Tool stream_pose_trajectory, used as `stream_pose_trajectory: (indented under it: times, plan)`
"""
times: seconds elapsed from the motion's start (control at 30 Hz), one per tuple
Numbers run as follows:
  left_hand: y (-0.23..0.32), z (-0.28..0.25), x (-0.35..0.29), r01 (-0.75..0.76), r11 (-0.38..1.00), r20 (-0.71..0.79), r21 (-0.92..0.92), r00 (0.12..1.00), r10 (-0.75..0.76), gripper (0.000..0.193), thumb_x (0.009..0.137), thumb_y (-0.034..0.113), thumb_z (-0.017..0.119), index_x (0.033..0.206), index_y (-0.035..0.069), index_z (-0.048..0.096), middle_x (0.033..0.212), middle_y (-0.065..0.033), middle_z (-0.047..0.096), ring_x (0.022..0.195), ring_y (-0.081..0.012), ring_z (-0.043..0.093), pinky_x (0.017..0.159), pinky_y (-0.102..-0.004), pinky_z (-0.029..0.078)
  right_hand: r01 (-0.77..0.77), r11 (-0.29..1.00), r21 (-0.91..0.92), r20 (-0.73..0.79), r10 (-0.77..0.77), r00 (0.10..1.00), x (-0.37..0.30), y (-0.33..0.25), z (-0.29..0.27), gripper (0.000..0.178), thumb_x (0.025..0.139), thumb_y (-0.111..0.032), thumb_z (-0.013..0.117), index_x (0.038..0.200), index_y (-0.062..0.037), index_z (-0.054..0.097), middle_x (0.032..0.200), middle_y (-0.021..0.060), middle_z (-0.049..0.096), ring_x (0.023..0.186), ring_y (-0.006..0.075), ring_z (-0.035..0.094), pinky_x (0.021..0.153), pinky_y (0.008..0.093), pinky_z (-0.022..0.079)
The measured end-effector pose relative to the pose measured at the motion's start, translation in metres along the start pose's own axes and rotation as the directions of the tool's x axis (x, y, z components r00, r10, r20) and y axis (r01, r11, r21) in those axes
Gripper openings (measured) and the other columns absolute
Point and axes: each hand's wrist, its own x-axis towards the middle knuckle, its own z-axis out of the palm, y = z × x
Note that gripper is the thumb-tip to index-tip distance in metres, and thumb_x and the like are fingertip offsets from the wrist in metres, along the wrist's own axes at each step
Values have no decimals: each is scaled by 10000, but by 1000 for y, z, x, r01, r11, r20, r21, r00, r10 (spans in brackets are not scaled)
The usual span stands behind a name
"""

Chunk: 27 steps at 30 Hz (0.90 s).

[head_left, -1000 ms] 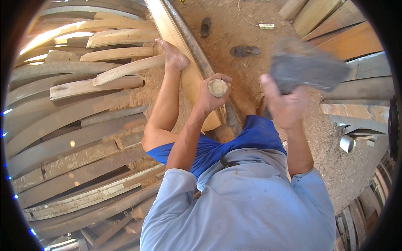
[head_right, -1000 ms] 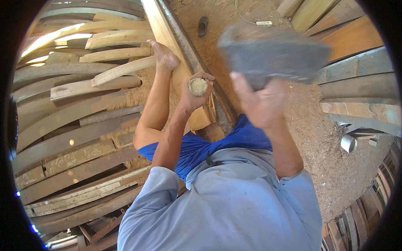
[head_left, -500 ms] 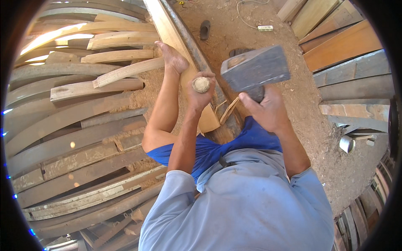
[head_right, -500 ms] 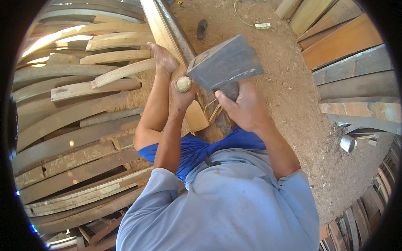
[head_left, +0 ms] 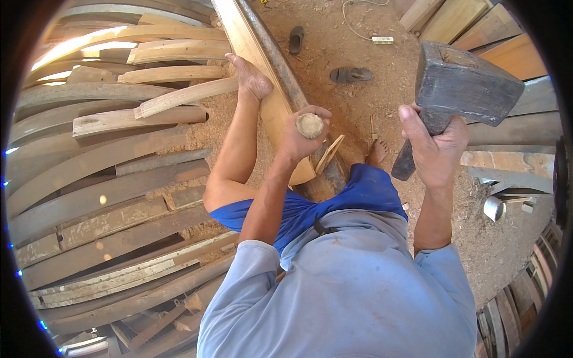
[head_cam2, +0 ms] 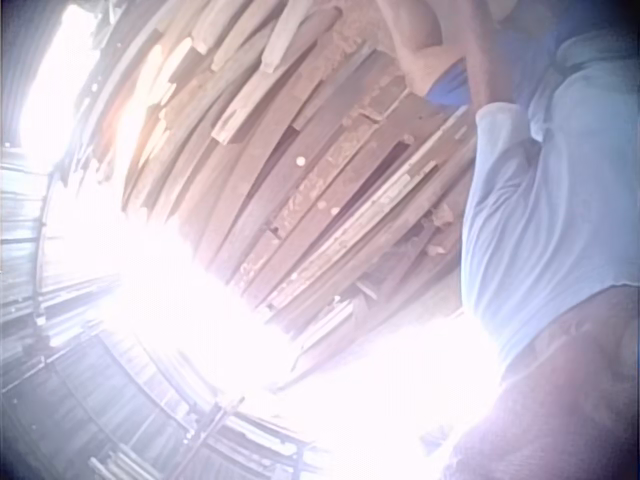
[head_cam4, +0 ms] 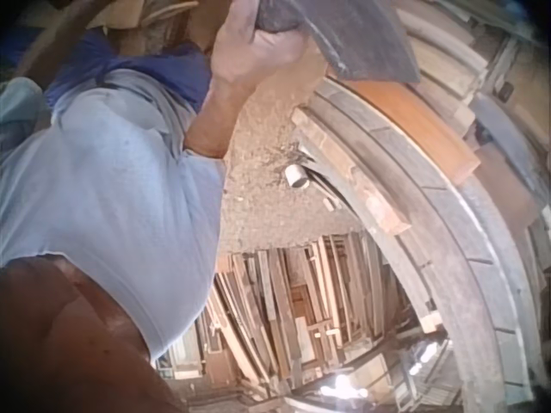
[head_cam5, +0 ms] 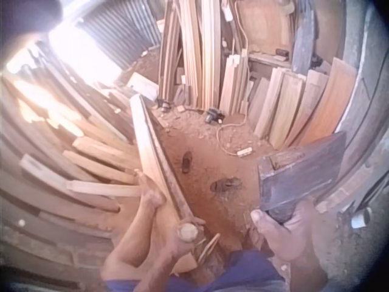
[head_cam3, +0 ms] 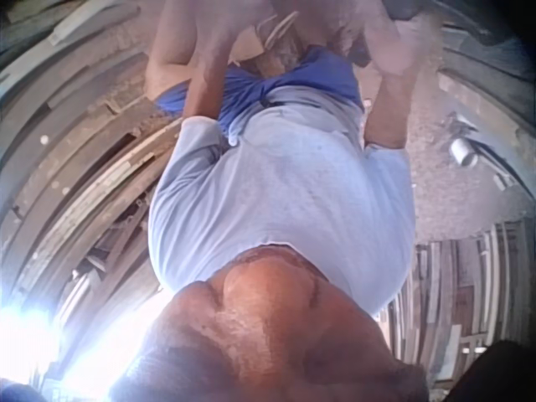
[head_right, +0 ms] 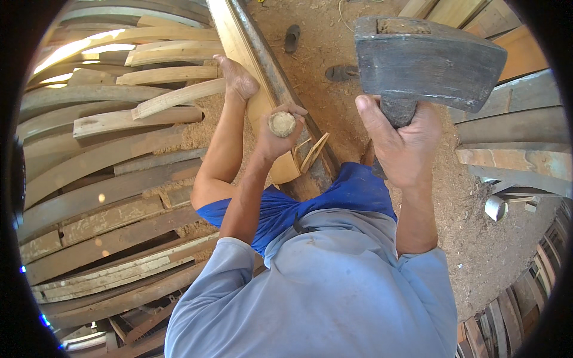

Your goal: The person carves a mortise into a wooden beam using a hammer and a chisel, striking the chisel repeatedly to remove wood and clear the slot.

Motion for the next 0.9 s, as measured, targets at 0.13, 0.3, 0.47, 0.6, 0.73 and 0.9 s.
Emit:
stream_pose_trajectory:
  times: [0.13, 0.3, 0.47, 0.6, 0.73, 0.9]
  plan:
    - [-4, 8, -6, -57, 998, 45, 7, 997, 57, 136, 859, 22, 707, 993, 27, 719, 871, -20, 694, 817, -84, 632, 736, -257, 514, -74, 996, -51, 74, 78, 994, -5, -5, 3, 131, 901, -116, 760, 877, -9, 687, 757, 4, 659, 657, 86, 586, 610, 283, 482]
    - [4, 14, -16, -48, 995, 77, 84, 996, 41, 138, 844, 28, 724, 981, 14, 708, 872, -46, 725, 812, -106, 666, 729, -280, 533, 214, 654, -726, 574, 404, 712, -22, 54, 38, 230, 872, -191, 726, 967, 19, 721, 859, 234, 724, 809, 418, 708, 739, 463, 552]
    - [-19, 3, -34, 13, 999, -27, 38, 1000, -12, 158, 829, 36, 742, 979, 2, 704, 872, -65, 735, 794, -138, 685, 743, -301, 552, 158, 897, -413, 483, 68, 873, -20, 44, 31, 225, 864, -212, 724, 986, -23, 715, 958, 255, 704, 897, 434, 684, 755, 477, 545]
    - [1, -4, -38, -62, 998, -19, 17, 998, 62, 173, 830, 38, 739, 996, -1, 709, 912, -79, 739, 843, -170, 693, 793, -330, 558, 144, 989, -13, 329, -132, 935, -27, 19, 41, 244, 869, -202, 715, 1040, -35, 670, 935, 214, 713, 898, 399, 697, 733, 491, 534]
    - [-10, -7, -46, -188, 981, -29, 43, 982, 189, 229, 811, 30, 751, 1034, -5, 715, 972, -96, 744, 894, -185, 694, 827, -345, 555, 343, 767, -543, 695, 180, 696, -36, 58, 58, 366, 812, -146, 733, 1155, -34, 671, 835, 227, 692, 798, 415, 692, 701, 469, 548]
    - [-20, -3, -43, -137, 990, -188, 23, 972, 139, 298, 780, 13, 763, 1072, -2, 709, 1012, -89, 744, 924, -163, 687, 837, -322, 546, 151, 873, -463, 664, 229, 712, -32, 55, 54, 369, 844, -220, 732, 1123, 11, 663, 807, 240, 693, 784, 413, 699, 699, 472, 546]
